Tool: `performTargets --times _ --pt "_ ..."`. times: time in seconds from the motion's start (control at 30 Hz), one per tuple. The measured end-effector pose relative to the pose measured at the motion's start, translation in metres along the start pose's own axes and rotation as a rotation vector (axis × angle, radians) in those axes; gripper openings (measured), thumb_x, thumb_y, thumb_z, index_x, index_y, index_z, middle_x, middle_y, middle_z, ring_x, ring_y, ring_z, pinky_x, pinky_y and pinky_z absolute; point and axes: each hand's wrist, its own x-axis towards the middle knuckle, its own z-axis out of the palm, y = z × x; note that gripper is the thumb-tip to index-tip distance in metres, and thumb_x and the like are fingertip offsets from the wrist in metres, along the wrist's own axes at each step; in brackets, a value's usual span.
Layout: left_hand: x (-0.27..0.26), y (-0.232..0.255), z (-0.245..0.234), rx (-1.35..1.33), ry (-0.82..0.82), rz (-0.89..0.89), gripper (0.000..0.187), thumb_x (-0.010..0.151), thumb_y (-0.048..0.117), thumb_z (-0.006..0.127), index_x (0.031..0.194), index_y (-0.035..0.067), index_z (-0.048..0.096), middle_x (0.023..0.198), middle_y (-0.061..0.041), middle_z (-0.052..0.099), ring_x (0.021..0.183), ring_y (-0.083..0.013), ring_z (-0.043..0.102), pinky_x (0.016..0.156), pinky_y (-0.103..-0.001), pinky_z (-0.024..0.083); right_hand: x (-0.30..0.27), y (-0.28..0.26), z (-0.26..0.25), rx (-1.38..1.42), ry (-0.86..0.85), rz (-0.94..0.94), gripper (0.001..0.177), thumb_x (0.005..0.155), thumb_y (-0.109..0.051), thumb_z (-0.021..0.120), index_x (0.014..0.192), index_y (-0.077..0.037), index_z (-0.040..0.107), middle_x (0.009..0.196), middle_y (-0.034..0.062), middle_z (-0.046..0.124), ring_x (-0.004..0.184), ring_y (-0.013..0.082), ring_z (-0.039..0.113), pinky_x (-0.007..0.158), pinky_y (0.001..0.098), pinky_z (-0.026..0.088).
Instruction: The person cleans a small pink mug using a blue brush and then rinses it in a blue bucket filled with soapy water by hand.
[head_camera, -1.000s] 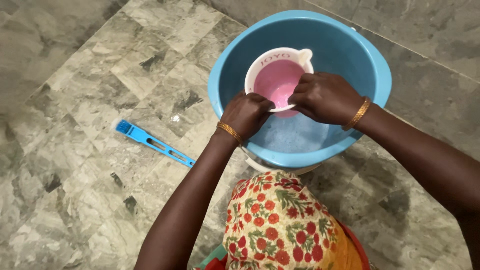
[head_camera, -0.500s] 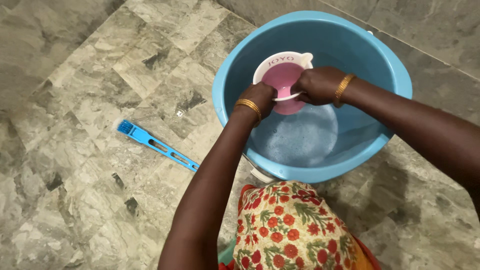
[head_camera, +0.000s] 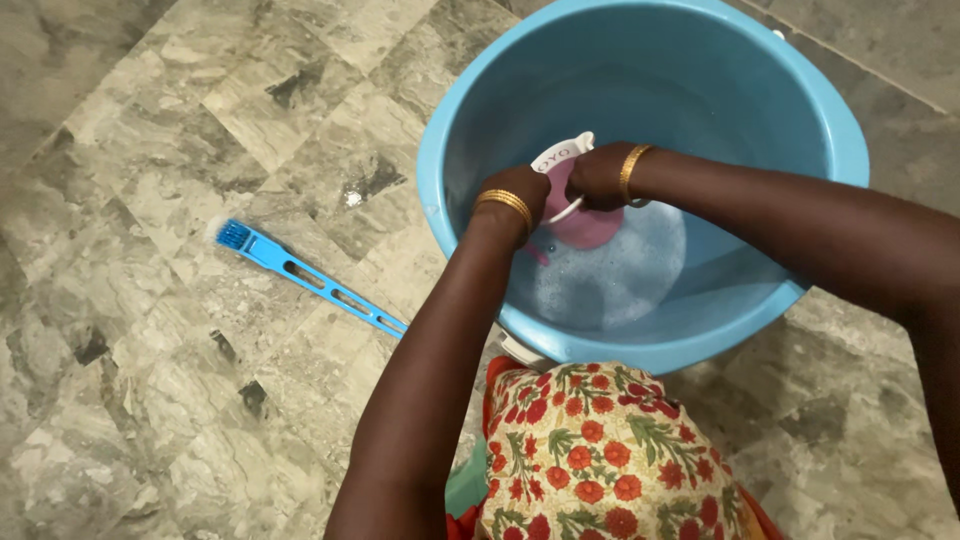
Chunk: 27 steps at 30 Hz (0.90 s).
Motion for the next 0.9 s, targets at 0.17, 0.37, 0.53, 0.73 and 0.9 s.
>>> performTargets --times 0.17,0.37,0.53,0.73,0.9 --pt "-0.004 0.005 -0.007 0.073 -0.093 -0.030 0.028 0.084 0.007 0.075 0.113 0.010 0.075 0.122 -0.014 0.071 0.111 -0.0322 0.070 0.089 -0.043 0.059 0.027 -0.002 0.016 -0.110 -0.151 -0.044 0.026 0.092 -0.020 0.065 0.113 -0.023 0.079 0.110 0.0045 0.078 0.102 0.0257 0.073 0.090 0.0411 0.056" --pt "-0.002 0.005 -0.002 0.083 -0.064 -0.029 0.021 0.091 0.012 0.070 0.111 0.014 0.077 0.119 -0.012 0.073 0.109 -0.0308 0.072 0.090 -0.043 0.060 0.039 -0.020 0.023 -0.018 -0.044 0.023 0.035 0.096 -0.019 0.059 0.127 -0.027 0.072 0.118 0.0072 0.074 0.103 0.0291 0.072 0.087 0.0428 0.059" --pt "-0.003 0.006 0.003 0.074 -0.084 -0.038 0.033 0.096 0.019 0.067 0.129 0.018 0.067 0.138 -0.010 0.063 0.133 -0.0282 0.056 0.118 -0.050 0.036 0.040 -0.025 0.034 0.040 0.043 0.043 0.029 0.105 -0.031 0.052 0.125 -0.020 0.070 0.127 0.0118 0.065 0.107 0.0307 0.070 0.088 0.0434 0.060" --pt "0.001 0.004 0.015 0.220 -0.067 -0.073 0.068 0.097 0.022 0.057 0.159 0.021 0.028 0.169 -0.010 0.018 0.156 -0.0260 0.013 0.123 -0.060 0.003 0.038 -0.018 0.035 -0.237 -0.022 -0.048 0.032 0.097 -0.025 0.059 0.128 -0.019 0.065 0.131 0.0078 0.062 0.128 0.0263 0.056 0.094 0.0417 0.059" --pt "0.002 0.003 0.021 0.244 -0.054 -0.099 0.063 0.102 0.022 0.050 0.160 0.019 0.028 0.171 -0.009 0.016 0.159 -0.0251 0.011 0.126 -0.058 0.002 0.036 -0.009 0.040 -0.219 -0.001 -0.028 0.030 0.098 -0.017 0.059 0.127 -0.019 0.066 0.129 0.0074 0.063 0.128 0.0253 0.057 0.094 0.0409 0.060"
